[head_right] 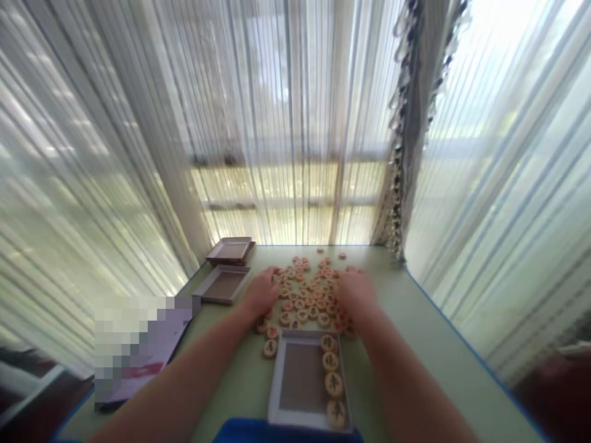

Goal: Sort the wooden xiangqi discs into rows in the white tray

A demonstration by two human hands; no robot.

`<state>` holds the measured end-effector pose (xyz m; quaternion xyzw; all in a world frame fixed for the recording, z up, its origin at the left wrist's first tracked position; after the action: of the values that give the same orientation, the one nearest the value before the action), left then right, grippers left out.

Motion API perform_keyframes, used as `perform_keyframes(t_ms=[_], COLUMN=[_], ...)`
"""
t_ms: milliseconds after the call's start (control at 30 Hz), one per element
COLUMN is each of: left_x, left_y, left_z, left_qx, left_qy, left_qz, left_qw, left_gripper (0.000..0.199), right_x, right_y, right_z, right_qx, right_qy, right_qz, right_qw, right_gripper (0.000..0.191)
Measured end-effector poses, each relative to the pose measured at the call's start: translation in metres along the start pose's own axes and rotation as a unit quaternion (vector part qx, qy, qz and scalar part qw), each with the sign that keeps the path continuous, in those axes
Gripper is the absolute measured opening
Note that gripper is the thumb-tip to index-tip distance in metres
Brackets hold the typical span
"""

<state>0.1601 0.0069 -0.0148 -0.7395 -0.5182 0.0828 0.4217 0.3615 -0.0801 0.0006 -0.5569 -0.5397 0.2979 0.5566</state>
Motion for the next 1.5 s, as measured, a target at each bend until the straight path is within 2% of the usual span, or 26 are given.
perform_keyframes(t_ms=[133, 300, 467, 633, 833, 967, 1133, 1300, 1500], left_x=[-0.002, -0.006, -0.010, -0.014, -0.014, -0.008, 0.002, 0.000, -0.008], left_y=[-0.001, -0.001, 0.002, 0.003, -0.003, -0.005, -0.007, -0.007, -0.002], left_z=[-0.001, -0.010, -0.017, -0.016, -0.009, -0.004, -0.003, -0.005, -0.013], left_qx=[0.006, 0.043, 0.056, 0.040, -0.042, -0.067, -0.071, -0.022, 0.019], left_qy=[0.021, 0.067, 0.106, 0.091, 0.015, -0.024, 0.006, 0.031, 0.044], left_qz=[-0.008, 0.020, 0.031, 0.013, -0.044, -0.058, -0.053, -0.052, -0.011], left_qw=[1.000, 0.997, 0.992, 0.995, 0.998, 0.996, 0.996, 0.998, 0.999], left_gripper=[0.033, 0.035, 0.027, 0.025, 0.029, 0.030, 0.030, 0.029, 0.030], right_x=[-0.004, -0.005, -0.002, 0.002, -0.002, -0.006, -0.011, -0.017, -0.013], right_y=[0.004, 0.001, 0.006, 0.003, -0.013, -0.014, -0.013, -0.016, -0.016], right_z=[0.000, 0.007, -0.001, -0.001, 0.016, 0.025, 0.039, 0.054, 0.051], right_qx=[0.005, 0.026, 0.063, 0.124, 0.135, 0.138, 0.131, 0.143, 0.144], right_qy=[0.002, -0.002, 0.031, 0.024, -0.032, -0.074, -0.126, -0.200, -0.180], right_qz=[0.094, 0.084, 0.088, 0.066, -0.044, -0.053, -0.054, -0.048, -0.073], right_qw=[0.996, 0.996, 0.994, 0.990, 0.989, 0.986, 0.982, 0.968, 0.970], right_gripper=[0.030, 0.030, 0.033, 0.032, 0.030, 0.029, 0.027, 0.025, 0.026])
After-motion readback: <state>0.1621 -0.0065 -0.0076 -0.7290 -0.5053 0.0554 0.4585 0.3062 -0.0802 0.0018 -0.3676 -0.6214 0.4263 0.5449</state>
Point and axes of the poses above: each hand's wrist, its own x-axis towards the middle knuckle, its own y-axis out of the palm, z = x × y, the point moved 3 cm from there along x, towards the middle knuckle, and after that the axes turned 15 degrees about -x, right-handed, at the moved point
